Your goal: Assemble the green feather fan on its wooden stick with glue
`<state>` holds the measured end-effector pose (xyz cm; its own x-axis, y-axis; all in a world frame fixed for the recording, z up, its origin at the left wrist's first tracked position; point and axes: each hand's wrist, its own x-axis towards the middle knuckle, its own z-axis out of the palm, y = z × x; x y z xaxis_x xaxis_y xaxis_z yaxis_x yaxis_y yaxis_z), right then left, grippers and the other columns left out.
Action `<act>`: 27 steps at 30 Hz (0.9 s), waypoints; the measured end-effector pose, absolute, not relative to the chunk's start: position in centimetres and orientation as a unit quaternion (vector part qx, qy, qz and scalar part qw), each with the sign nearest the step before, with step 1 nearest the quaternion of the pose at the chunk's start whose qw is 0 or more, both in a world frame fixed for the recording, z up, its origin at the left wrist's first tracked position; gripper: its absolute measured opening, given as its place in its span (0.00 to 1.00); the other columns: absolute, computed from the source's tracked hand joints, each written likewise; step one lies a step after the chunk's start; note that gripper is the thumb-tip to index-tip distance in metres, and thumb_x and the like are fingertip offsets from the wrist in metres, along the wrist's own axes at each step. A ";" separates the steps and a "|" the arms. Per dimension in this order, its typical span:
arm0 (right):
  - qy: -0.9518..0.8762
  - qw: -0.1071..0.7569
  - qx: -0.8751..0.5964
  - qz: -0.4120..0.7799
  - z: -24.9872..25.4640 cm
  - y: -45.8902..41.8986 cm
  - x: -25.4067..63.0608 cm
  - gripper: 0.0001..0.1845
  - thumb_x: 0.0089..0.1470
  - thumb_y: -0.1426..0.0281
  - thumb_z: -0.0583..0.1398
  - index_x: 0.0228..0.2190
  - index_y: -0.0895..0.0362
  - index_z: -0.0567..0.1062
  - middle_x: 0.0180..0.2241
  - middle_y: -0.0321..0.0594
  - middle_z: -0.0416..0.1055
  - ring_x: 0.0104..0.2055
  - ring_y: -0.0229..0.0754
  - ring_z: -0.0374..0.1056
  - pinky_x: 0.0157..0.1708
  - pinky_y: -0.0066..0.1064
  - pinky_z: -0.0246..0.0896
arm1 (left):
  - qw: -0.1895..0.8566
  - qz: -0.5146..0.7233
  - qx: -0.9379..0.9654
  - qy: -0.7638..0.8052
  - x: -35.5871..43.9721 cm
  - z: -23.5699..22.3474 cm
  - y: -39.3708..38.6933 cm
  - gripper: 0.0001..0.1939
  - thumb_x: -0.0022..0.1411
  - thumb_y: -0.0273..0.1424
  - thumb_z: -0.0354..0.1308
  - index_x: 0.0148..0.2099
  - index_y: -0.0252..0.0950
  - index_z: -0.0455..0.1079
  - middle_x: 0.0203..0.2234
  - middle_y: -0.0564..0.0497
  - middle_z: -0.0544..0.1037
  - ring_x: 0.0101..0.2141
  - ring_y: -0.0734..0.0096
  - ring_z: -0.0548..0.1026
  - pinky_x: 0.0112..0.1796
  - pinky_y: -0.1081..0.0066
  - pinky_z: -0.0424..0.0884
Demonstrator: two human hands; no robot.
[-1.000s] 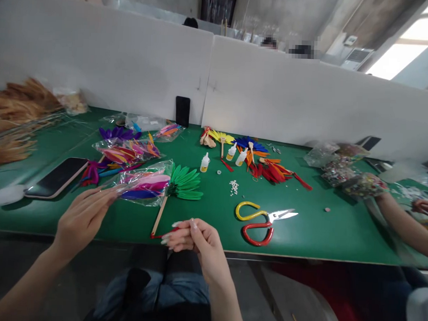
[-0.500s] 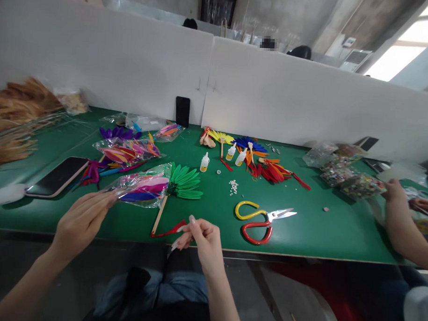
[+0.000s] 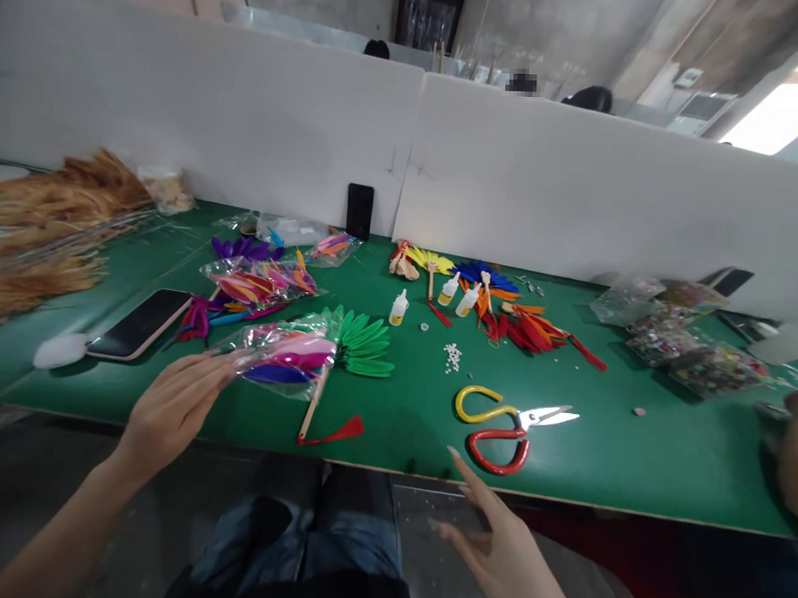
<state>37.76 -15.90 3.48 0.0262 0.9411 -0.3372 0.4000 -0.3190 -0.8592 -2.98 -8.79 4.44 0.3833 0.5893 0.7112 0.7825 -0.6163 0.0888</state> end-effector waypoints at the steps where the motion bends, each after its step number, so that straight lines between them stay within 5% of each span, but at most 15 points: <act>1: -0.509 0.292 -0.649 0.483 3.5 -15.6 37.2 0.36 0.40 0.58 0.66 0.52 0.50 0.68 0.48 0.49 0.71 0.45 0.52 0.71 0.38 0.40 0.70 | 0.130 -0.353 -0.831 -0.410 -2.7 4.8 -8.8 0.23 0.60 0.19 0.51 0.56 0.40 0.63 0.47 0.47 0.75 0.47 0.64 0.73 0.49 0.59 0.66; 4: -0.491 0.403 -0.543 0.549 3.4 -13.8 33.5 0.37 0.45 0.49 0.61 0.54 0.50 0.64 0.51 0.49 0.68 0.52 0.50 0.65 0.48 0.43 0.63 | 0.131 -0.310 -0.861 -0.381 -1.6 6.0 -8.9 0.20 0.62 0.20 0.49 0.54 0.40 0.65 0.48 0.49 0.74 0.51 0.66 0.70 0.54 0.59 0.59; 8: -0.355 0.509 -0.363 0.695 3.3 -11.3 27.2 0.53 0.28 0.32 0.53 0.50 0.54 0.68 0.48 0.53 0.70 0.48 0.56 0.68 0.39 0.45 0.68 | 0.156 -0.262 -0.892 -0.334 0.0 7.4 -9.0 0.21 0.65 0.22 0.45 0.57 0.42 0.63 0.50 0.52 0.73 0.54 0.68 0.66 0.58 0.58 0.52; 12: -0.280 0.521 -0.405 0.697 3.4 -10.3 23.8 0.28 0.43 0.54 0.64 0.45 0.52 0.72 0.46 0.43 0.72 0.47 0.50 0.69 0.39 0.39 0.69 | 0.160 -0.249 -0.901 -0.317 1.3 8.1 -9.2 0.22 0.64 0.21 0.45 0.57 0.45 0.62 0.52 0.54 0.70 0.54 0.70 0.65 0.59 0.60 0.49; 16: -0.242 0.559 -0.440 0.660 3.5 -9.7 23.3 0.21 0.42 0.59 0.66 0.39 0.54 0.75 0.41 0.41 0.76 0.44 0.48 0.71 0.37 0.35 0.69 | 0.116 -0.323 -0.846 -0.408 1.2 8.3 -9.1 0.21 0.59 0.30 0.56 0.55 0.47 0.64 0.61 0.52 0.57 0.60 0.57 0.55 0.58 0.51 0.48; 18: -0.231 0.569 -0.434 0.659 3.5 -9.6 23.4 0.20 0.41 0.60 0.66 0.38 0.54 0.75 0.41 0.41 0.76 0.45 0.47 0.70 0.38 0.34 0.69 | 0.058 -0.362 -0.810 -0.457 0.6 8.7 -8.7 0.18 0.61 0.35 0.54 0.54 0.45 0.66 0.63 0.50 0.51 0.61 0.51 0.50 0.57 0.47 0.50; 22: -0.238 0.550 -0.426 0.677 3.5 -9.9 23.5 0.21 0.41 0.60 0.67 0.38 0.55 0.75 0.41 0.40 0.76 0.44 0.46 0.71 0.36 0.32 0.69 | -0.125 -0.348 -0.801 -0.471 -0.2 9.7 -7.4 0.14 0.66 0.35 0.45 0.46 0.42 0.71 0.55 0.50 0.67 0.55 0.61 0.64 0.51 0.60 0.66; 27: -0.224 0.548 -0.465 0.658 3.0 -10.1 23.5 0.23 0.42 0.58 0.66 0.40 0.54 0.73 0.41 0.38 0.76 0.44 0.45 0.71 0.33 0.30 0.70 | -0.261 -0.393 -0.733 -0.491 0.5 9.9 -6.1 0.13 0.65 0.35 0.48 0.45 0.37 0.69 0.39 0.48 0.79 0.40 0.65 0.77 0.40 0.67 0.74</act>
